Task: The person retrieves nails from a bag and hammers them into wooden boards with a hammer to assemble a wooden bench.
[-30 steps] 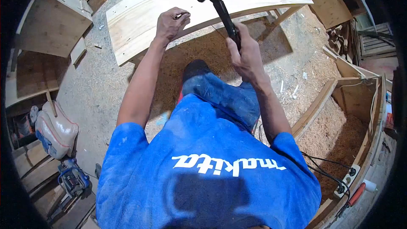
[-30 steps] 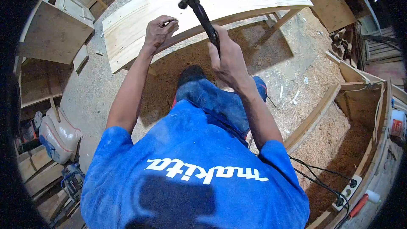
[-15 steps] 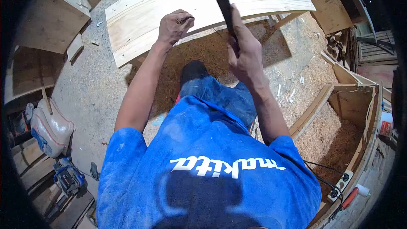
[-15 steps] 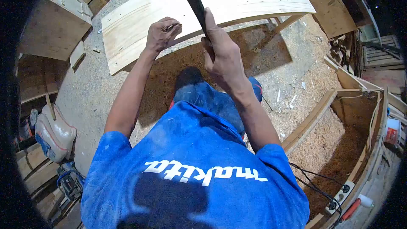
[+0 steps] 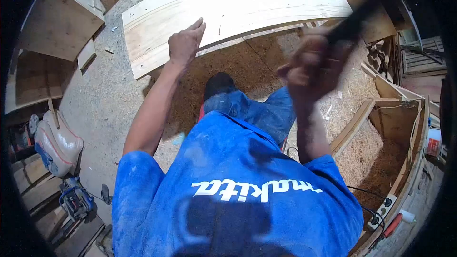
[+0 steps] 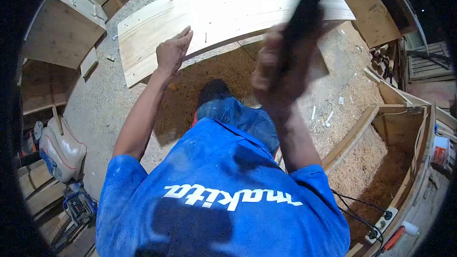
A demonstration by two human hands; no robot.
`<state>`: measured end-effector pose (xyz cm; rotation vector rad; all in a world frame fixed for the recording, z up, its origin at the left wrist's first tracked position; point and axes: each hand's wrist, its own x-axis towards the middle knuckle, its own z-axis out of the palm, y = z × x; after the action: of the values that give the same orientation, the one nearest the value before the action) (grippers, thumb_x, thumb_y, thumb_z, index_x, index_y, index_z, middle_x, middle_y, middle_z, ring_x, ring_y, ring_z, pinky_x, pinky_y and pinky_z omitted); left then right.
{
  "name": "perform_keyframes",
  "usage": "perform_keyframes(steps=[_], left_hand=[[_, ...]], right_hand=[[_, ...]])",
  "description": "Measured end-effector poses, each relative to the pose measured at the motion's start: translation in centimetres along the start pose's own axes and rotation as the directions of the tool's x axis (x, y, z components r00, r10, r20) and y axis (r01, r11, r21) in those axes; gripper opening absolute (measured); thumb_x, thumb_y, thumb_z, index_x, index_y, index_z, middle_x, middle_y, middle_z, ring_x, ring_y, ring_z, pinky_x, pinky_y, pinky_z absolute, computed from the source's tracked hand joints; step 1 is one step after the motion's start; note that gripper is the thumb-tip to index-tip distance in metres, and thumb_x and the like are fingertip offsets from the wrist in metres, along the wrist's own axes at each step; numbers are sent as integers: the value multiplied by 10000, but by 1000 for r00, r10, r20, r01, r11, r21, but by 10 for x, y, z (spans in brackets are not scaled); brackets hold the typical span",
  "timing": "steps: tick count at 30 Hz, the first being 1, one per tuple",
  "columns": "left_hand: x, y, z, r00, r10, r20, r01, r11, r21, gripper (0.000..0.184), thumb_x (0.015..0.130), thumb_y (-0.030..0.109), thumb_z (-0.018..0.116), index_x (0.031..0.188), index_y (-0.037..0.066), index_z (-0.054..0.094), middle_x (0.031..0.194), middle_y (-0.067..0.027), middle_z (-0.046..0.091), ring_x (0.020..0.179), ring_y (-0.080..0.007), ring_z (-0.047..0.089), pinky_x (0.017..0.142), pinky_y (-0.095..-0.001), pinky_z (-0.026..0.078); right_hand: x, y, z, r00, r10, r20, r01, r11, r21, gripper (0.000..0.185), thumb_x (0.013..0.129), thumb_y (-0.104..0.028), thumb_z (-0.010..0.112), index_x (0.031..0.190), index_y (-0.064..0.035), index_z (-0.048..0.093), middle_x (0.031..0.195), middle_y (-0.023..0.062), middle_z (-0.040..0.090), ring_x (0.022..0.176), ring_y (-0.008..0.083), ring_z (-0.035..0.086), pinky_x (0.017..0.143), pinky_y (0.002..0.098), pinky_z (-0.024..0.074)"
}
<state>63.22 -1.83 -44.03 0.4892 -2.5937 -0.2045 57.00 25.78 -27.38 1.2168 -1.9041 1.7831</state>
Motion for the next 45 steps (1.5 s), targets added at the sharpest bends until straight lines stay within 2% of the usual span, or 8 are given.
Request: perform_keyframes(steps=[4, 11, 17, 22, 25, 34, 38, 45], left_hand=[[-9, -1, 5, 1000, -17, 11, 17, 1000, 9, 206, 1026, 356, 604, 1131, 307, 775, 1251, 88, 724, 726, -211, 760, 633, -352, 615], [-5, -2, 5, 999, -29, 15, 29, 999, 46, 226, 1040, 346, 572, 1178, 334, 751, 1277, 118, 707, 710, -225, 755, 598, -361, 607], [1, -7, 7, 999, -21, -31, 22, 999, 30, 230, 1045, 356, 568, 1175, 335, 757, 1273, 111, 709, 712, -220, 756, 614, -358, 608], [-1, -1, 0, 999, -23, -32, 24, 999, 27, 237, 1043, 347, 571, 1188, 324, 757, 1236, 97, 728, 720, -238, 756, 610, -365, 602], [1, -2, -2, 999, -50, 9, 49, 998, 35, 240, 1041, 340, 575, 1198, 326, 755, 1244, 93, 725, 758, -244, 759, 629, -369, 602], [-2, 9, 1, 964, -206, -168, 107, 879, -465, 297, 1011, 289, 667, 1274, 170, 737, 1158, -41, 783, 723, -164, 727, 652, -293, 562], [-29, 115, -33, 783, -256, 567, 485, -319, -814, 542, 1017, 443, 658, 1377, 39, 635, 1146, -39, 763, 564, -14, 406, 499, -178, 376], [-52, 157, -26, 752, -226, 619, 331, -683, -651, 945, 993, 801, 243, 1434, 34, 575, 1202, -70, 729, 514, 3, 408, 413, -178, 222]], right_hand=[[-45, 75, 25, 810, 330, 485, -93, 888, -450, 736, 934, -6, 616, 1607, -147, 354, 844, 249, 585, 817, 377, 685, 756, 474, 532], [12, 0, -9, 935, 344, -83, -334, 936, 111, 523, 1032, -78, 541, 1527, 46, 427, 830, 57, 604, 681, 134, 595, 540, 277, 487], [-23, 76, 8, 794, 214, 568, 110, 870, -481, 768, 855, 105, 563, 1576, -126, 430, 872, 145, 629, 686, 219, 634, 581, 345, 518], [13, 21, 13, 999, -43, 4, 43, 984, -174, 789, 855, 138, 562, 1587, -123, 425, 846, 148, 633, 649, 225, 597, 602, 339, 513], [-19, 79, 13, 631, 408, 660, 238, 708, -665, 833, 857, 132, 546, 1607, -195, 388, 947, 234, 652, 769, 318, 676, 691, 448, 547], [-30, 57, -13, 915, 309, 261, -284, 950, -131, 487, 963, -61, 648, 1431, -30, 517, 844, 114, 638, 750, 195, 604, 703, 329, 497], [-48, 73, -12, 764, 505, 401, -473, 862, -183, 305, 922, -202, 776, 1118, -5, 651, 692, 9, 524, 641, 84, 470, 575, 280, 404], [-40, 65, -2, 667, 531, 523, -565, 818, -109, 224, 908, -156, 766, 1070, -9, 719, 748, 22, 641, 675, 74, 524, 618, 273, 460]])
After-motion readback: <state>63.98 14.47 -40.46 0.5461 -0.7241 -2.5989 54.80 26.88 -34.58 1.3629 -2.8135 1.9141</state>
